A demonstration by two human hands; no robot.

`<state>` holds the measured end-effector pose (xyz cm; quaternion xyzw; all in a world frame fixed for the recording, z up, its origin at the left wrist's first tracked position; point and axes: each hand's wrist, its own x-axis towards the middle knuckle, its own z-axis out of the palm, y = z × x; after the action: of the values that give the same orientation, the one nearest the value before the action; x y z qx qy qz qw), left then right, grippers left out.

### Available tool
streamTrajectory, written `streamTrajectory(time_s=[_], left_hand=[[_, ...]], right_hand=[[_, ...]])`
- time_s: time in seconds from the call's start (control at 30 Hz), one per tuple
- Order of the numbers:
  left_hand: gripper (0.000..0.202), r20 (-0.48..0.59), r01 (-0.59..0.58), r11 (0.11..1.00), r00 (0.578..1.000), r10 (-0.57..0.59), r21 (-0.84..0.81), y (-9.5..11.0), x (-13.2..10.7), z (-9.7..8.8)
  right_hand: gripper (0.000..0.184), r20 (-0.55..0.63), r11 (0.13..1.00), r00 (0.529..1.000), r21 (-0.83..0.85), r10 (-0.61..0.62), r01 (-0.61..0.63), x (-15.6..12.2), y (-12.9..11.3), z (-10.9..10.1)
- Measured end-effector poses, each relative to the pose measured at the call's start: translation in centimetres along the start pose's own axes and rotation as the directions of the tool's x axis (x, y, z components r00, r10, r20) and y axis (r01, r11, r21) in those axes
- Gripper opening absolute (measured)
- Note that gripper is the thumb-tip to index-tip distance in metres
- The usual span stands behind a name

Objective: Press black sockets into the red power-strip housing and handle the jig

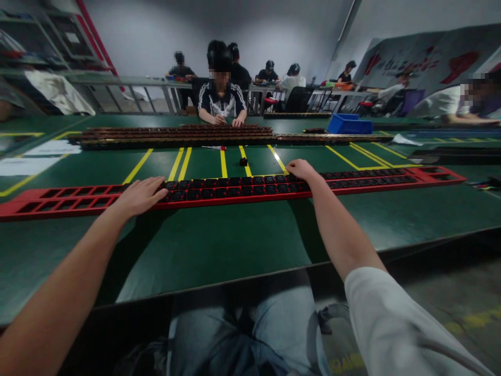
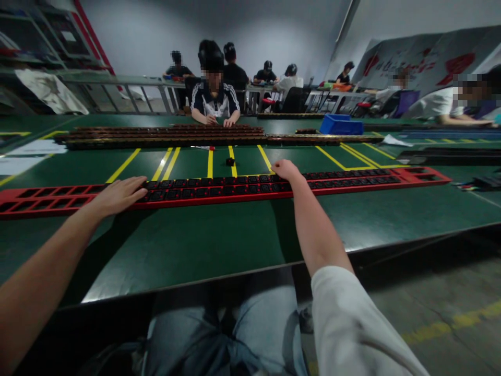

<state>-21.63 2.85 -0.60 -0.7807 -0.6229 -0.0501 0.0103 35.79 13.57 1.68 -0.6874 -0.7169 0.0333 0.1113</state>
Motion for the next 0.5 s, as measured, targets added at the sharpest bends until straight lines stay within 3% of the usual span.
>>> streamTrajectory(time_s=[0.5], left_hand=[[0.074,-0.097,-0.059,0.998,0.993,0.062,0.026,0.16,-0.1,-0.04]], right_hand=[[0.035,0.055,0.999,0.998,-0.034,-0.032,0.034,0.77,0.38,0.27]])
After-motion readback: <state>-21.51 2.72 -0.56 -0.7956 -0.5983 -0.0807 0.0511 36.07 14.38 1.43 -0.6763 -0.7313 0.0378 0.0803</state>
